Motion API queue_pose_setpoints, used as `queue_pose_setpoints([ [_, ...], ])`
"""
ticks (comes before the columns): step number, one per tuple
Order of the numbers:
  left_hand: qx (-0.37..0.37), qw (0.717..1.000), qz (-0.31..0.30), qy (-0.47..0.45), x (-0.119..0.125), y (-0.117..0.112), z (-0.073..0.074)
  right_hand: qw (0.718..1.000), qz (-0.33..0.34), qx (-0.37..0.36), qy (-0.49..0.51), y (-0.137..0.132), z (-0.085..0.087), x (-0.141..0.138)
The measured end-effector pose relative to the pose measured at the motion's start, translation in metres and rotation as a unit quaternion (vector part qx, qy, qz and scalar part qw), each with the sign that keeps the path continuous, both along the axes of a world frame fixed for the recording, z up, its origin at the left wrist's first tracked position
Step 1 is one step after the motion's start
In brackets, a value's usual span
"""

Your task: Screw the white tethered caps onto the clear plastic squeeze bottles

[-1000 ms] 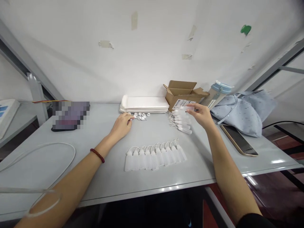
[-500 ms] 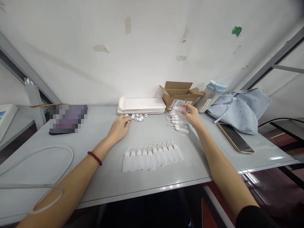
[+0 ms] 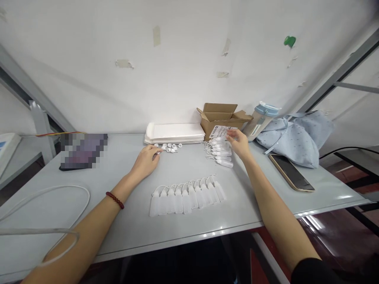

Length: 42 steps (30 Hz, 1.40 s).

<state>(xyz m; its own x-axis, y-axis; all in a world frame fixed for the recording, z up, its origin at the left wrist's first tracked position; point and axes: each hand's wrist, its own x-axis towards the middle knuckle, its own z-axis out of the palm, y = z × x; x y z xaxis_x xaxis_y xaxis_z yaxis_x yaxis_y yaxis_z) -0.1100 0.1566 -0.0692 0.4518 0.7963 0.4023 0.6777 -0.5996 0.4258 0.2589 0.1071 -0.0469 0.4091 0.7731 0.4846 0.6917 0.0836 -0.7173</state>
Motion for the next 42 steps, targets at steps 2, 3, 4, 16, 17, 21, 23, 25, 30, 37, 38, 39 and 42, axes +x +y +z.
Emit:
queue_pose_setpoints([
  [2,-0.001,1.000,0.004,0.000,0.000,-0.001,0.000,1.000,0.001,0.001,-0.001,-0.002,0.003,-0.001],
  [3,-0.001,1.000,0.007,0.000,0.000,-0.001,0.001,1.000,-0.001,0.001,0.000,-0.003,0.004,-0.002],
  [4,-0.001,1.000,0.009,0.000,0.000,-0.001,0.001,1.000,-0.005,0.001,0.001,-0.004,0.006,-0.002],
  [16,0.018,0.999,0.006,0.027,0.002,-0.004,0.002,0.887,0.308,-0.343,-0.036,-0.061,0.068,-0.064],
  [17,0.019,0.999,0.006,0.029,0.002,-0.004,0.002,0.875,0.319,-0.361,-0.049,-0.065,0.070,-0.071],
  [21,0.021,0.999,0.001,0.033,0.003,-0.006,0.003,0.789,0.378,-0.475,-0.094,-0.070,0.069,-0.082],
  [23,0.021,0.999,-0.002,0.032,0.003,-0.006,0.002,0.745,0.402,-0.525,-0.095,-0.070,0.067,-0.080],
  [25,0.022,0.999,-0.003,0.030,0.003,-0.006,0.002,0.720,0.407,-0.555,-0.091,-0.069,0.064,-0.078],
  [30,0.019,0.999,-0.005,0.028,0.002,-0.006,0.001,0.694,0.370,-0.611,-0.087,-0.064,0.060,-0.077],
  [37,0.018,0.999,-0.011,0.025,0.003,-0.006,0.000,0.685,0.327,-0.644,-0.094,-0.065,0.065,-0.085],
  [38,0.018,0.999,-0.013,0.025,0.003,-0.006,0.000,0.683,0.327,-0.646,-0.095,-0.065,0.065,-0.086],
  [39,0.019,0.999,-0.013,0.024,0.003,-0.006,0.000,0.680,0.328,-0.648,-0.097,-0.065,0.064,-0.087],
  [42,0.019,1.000,-0.013,0.020,0.004,-0.007,0.000,0.675,0.338,-0.646,-0.115,-0.064,0.060,-0.088],
])
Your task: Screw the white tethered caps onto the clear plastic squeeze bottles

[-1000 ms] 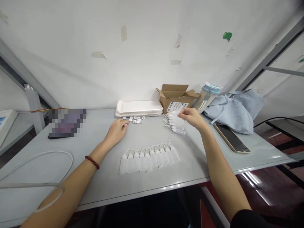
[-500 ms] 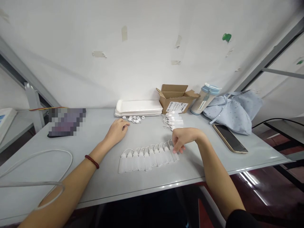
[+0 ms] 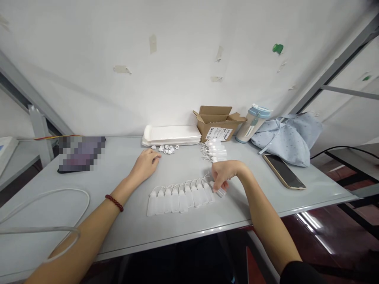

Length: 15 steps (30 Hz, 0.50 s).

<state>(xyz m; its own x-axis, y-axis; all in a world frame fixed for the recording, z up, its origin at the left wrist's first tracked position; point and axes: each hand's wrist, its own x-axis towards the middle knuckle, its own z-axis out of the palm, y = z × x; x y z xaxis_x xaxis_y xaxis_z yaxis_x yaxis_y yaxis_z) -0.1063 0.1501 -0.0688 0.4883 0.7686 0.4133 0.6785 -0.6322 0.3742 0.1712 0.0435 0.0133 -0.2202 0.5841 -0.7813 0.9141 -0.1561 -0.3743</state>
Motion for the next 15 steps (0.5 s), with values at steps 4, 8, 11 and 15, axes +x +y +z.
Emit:
queue_pose_setpoints([
  [4,-0.001,1.000,0.003,0.001,0.002,-0.002,0.001,1.000,0.011,0.010,0.022,0.002,-0.004,0.009],
  [8,-0.008,1.000,0.025,-0.010,0.004,-0.004,0.003,0.987,-0.005,0.124,0.099,0.003,-0.003,0.020],
  [11,-0.024,0.997,0.060,-0.033,0.006,-0.005,0.005,0.951,-0.067,0.247,0.172,0.005,-0.003,0.014],
  [15,-0.043,0.994,0.085,-0.058,0.007,-0.010,0.009,0.883,-0.135,0.394,0.217,0.010,-0.013,-0.013],
])
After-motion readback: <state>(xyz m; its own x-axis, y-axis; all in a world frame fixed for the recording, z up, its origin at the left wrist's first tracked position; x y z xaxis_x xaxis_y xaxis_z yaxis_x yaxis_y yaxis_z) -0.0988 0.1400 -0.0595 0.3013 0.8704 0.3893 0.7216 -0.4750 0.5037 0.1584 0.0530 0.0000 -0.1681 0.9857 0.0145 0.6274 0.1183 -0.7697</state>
